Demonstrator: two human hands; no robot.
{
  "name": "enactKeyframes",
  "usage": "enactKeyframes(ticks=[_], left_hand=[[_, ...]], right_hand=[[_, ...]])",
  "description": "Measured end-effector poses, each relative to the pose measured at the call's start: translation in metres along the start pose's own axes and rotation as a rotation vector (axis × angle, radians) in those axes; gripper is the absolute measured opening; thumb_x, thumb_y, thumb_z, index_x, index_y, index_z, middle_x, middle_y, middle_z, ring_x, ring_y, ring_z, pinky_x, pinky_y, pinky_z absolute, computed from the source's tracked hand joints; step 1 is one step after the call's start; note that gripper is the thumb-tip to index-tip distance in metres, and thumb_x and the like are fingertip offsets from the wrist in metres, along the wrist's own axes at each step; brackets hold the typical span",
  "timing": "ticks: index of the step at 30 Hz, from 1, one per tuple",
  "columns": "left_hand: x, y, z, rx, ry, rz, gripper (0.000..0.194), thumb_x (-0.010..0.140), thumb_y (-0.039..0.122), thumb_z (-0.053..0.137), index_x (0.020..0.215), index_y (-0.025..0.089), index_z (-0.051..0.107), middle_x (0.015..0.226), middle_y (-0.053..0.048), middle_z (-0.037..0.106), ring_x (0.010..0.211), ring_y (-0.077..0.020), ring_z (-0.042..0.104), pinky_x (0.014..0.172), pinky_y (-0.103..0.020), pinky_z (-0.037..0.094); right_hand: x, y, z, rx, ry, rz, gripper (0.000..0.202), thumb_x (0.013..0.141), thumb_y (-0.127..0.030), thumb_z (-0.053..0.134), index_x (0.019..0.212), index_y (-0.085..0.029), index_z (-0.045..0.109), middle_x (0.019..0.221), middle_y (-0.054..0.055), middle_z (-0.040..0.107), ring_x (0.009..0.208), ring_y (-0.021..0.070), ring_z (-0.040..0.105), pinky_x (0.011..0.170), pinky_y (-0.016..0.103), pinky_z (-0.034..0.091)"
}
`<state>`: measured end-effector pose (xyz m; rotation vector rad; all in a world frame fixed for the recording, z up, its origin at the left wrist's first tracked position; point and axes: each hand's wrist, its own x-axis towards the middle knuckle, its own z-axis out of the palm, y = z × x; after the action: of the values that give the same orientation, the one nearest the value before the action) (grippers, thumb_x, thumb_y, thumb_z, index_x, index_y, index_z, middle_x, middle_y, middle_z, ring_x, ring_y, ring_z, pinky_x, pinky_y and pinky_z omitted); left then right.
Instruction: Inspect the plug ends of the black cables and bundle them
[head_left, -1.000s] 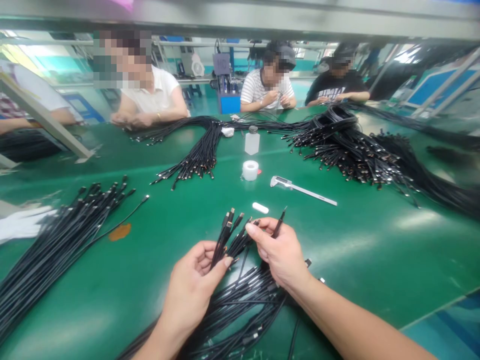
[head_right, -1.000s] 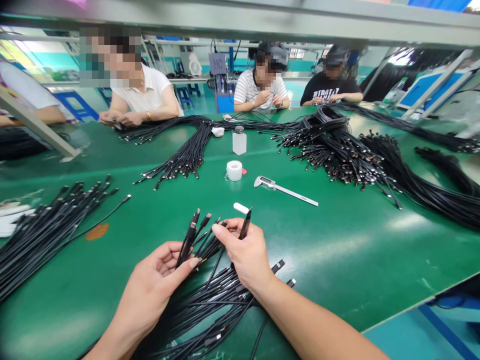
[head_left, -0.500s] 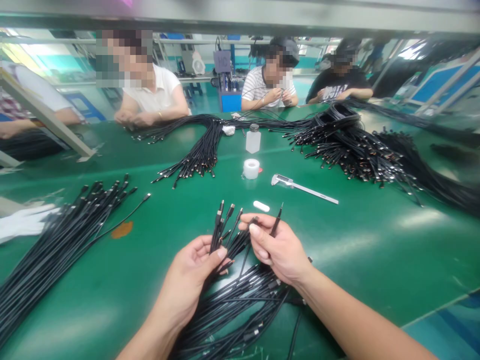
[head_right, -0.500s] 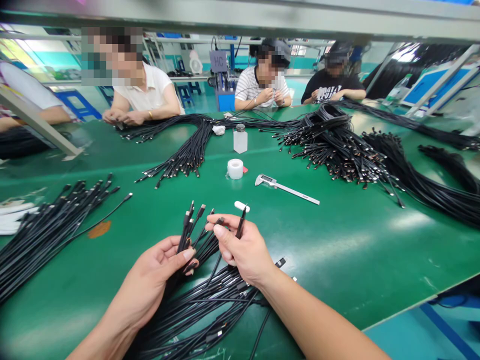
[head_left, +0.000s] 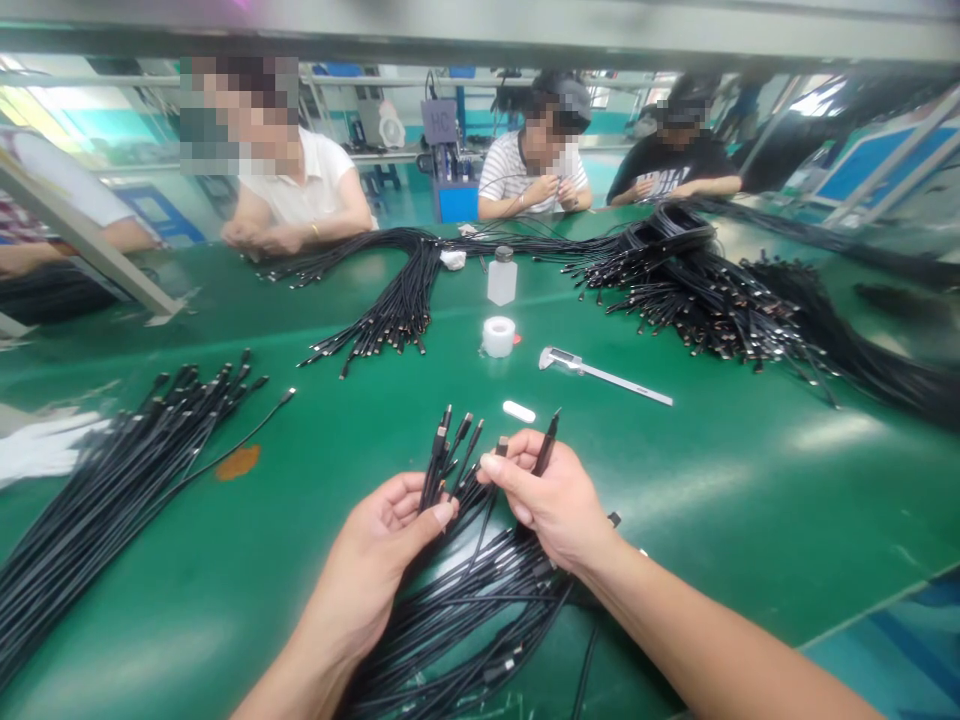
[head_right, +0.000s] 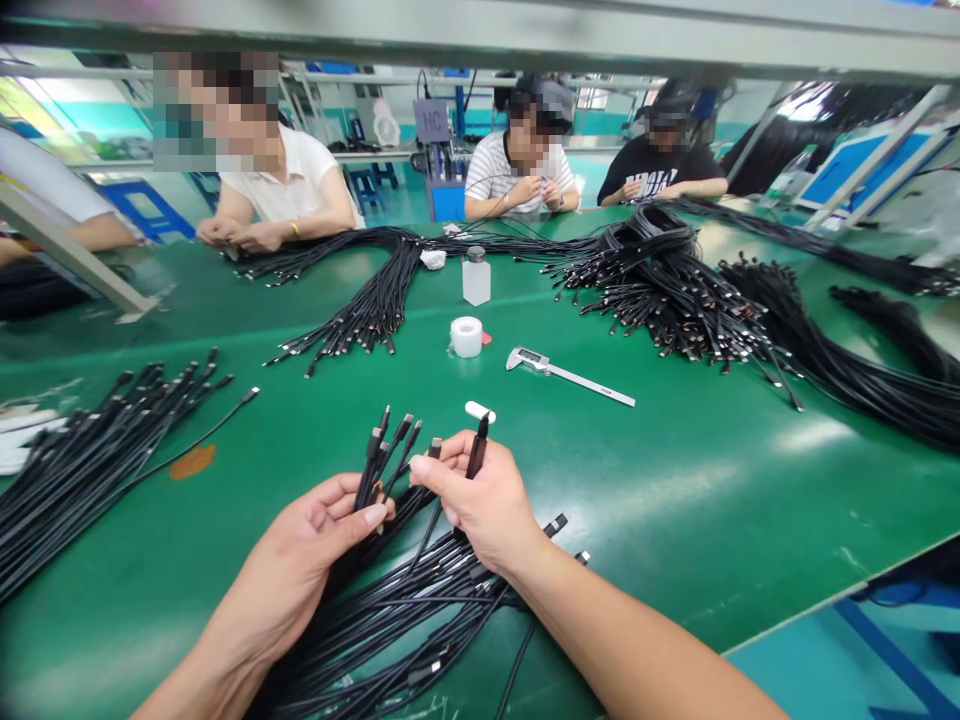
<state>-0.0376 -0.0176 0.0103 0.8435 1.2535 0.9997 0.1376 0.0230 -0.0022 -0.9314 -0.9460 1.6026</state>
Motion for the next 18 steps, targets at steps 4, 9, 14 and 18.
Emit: enactKeyframes(ticks=[4, 9, 14, 18], left_hand=[[-0.0001, 0.0008, -0.0004, 0.031, -0.016, -0.013, 0.041, 0.074, 0.036, 0.082, 0.103, 0.014, 0.063, 0.093, -0.004, 0.068, 0.079, -0.0109, 0.057, 0.072, -0.019, 0.047], [-0.0013, -0.001, -0.0004, 0.08, -0.052, -0.007, 0.037, 0.075, 0.035, 0.082, 0.099, 0.016, 0.062, 0.096, -0.003, 0.068, 0.085, -0.0122, 0.059, 0.077, -0.02, 0.046], [-0.0023, -0.0053, -0.0019, 0.141, -0.086, 0.021, 0.034, 0.075, 0.034, 0.082, 0.098, 0.017, 0.062, 0.094, -0.003, 0.068, 0.087, -0.0131, 0.061, 0.083, -0.022, 0.047], [-0.0014, -0.0058, -0.0023, 0.151, -0.067, 0.031, 0.034, 0.076, 0.034, 0.081, 0.098, 0.016, 0.062, 0.095, -0.003, 0.068, 0.088, -0.0137, 0.061, 0.084, -0.024, 0.047]], right_hand=[[0.001, -0.0002, 0.0002, -0.004, 0.009, 0.017, 0.037, 0.072, -0.041, 0.081, 0.078, -0.015, 0.054, 0.07, 0.004, 0.069, 0.038, 0.0021, 0.037, 0.035, 0.015, 0.023], [0.0024, 0.0018, -0.0003, 0.066, -0.003, 0.038, 0.038, 0.07, -0.038, 0.083, 0.086, -0.015, 0.057, 0.065, -0.004, 0.057, 0.04, 0.0015, 0.037, 0.035, 0.015, 0.021], [0.0026, 0.0035, -0.0014, 0.049, -0.017, 0.014, 0.034, 0.072, -0.038, 0.082, 0.087, -0.014, 0.063, 0.054, -0.008, 0.044, 0.04, 0.0019, 0.034, 0.037, 0.015, 0.021], [0.0016, 0.0025, -0.0012, -0.019, -0.01, 0.008, 0.032, 0.078, -0.04, 0.077, 0.094, -0.013, 0.068, 0.05, -0.007, 0.041, 0.04, 0.0026, 0.033, 0.037, 0.016, 0.021]])
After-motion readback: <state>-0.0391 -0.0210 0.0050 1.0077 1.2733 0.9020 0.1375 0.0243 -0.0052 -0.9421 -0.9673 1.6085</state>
